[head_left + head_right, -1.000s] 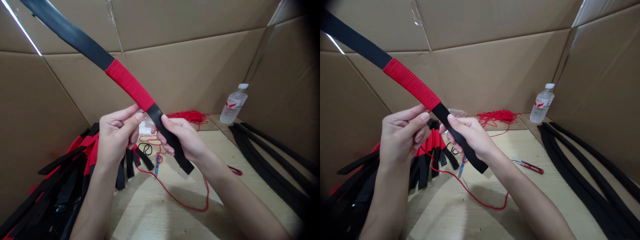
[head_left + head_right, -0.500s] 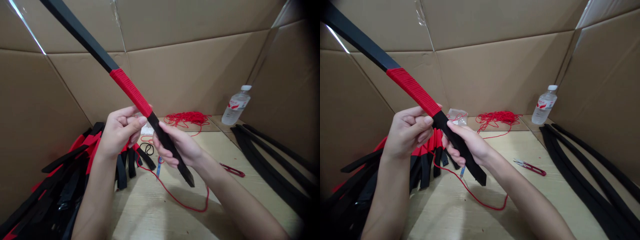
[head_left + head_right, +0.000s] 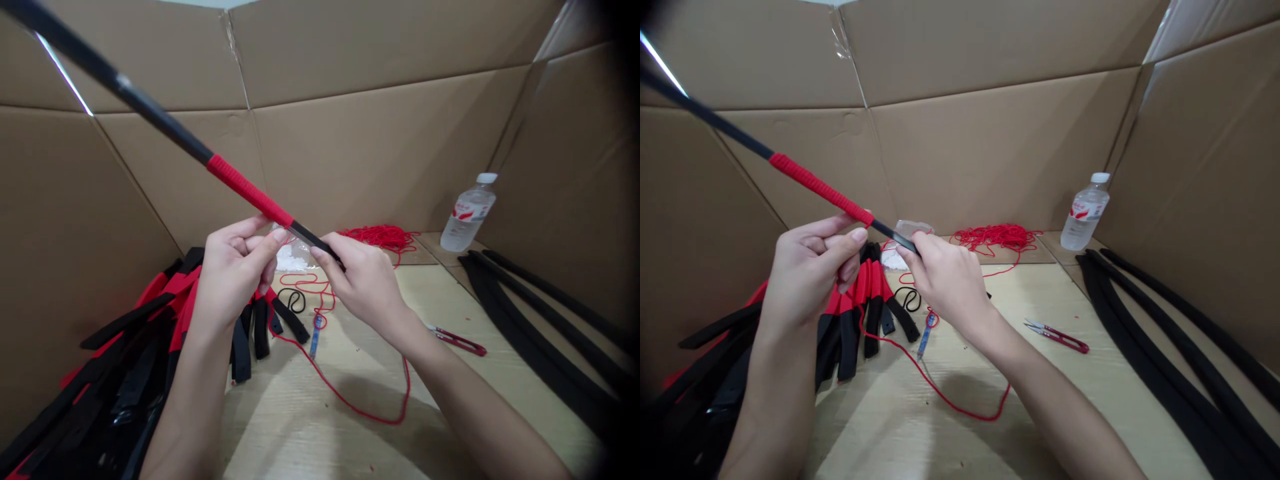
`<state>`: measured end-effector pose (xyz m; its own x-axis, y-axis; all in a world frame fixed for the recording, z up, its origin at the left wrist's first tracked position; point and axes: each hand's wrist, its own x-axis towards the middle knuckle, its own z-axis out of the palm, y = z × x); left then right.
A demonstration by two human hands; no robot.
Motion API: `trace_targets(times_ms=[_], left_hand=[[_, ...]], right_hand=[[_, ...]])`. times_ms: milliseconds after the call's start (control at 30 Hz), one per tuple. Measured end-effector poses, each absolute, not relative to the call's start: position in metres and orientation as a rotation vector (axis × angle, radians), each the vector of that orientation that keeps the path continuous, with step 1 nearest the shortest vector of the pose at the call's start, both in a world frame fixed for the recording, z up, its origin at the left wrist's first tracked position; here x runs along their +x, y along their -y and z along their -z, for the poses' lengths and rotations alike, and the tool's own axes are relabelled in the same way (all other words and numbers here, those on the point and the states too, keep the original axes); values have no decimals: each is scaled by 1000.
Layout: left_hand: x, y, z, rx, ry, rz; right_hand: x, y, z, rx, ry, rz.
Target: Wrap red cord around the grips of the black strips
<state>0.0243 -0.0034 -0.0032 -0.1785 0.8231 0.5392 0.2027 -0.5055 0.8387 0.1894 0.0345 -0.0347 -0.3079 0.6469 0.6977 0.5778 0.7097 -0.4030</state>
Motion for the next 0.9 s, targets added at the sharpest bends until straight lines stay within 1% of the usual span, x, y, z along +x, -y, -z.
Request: trace_targets(times_ms=[133, 433, 567, 667, 833, 900], left_hand=[[25, 4, 4, 1599, -1178, -1744], [23, 7, 6, 1622, -1126, -1805], [23, 8, 6, 1630, -1078, -1803], [22, 10, 5, 1633, -1019, -1759], [19, 9, 1, 1640, -947, -1579], [18, 8, 1, 1612, -886, -1526]], right_hand=[[191, -33, 32, -906, 2017, -323], [201, -33, 23, -583, 1916, -1115], [204, -35, 23, -494, 1875, -1362], [204, -38, 25, -421, 1828, -1540], [203, -40, 29, -244, 1670, -1996], [202, -38, 29, -175, 1600, -2122]])
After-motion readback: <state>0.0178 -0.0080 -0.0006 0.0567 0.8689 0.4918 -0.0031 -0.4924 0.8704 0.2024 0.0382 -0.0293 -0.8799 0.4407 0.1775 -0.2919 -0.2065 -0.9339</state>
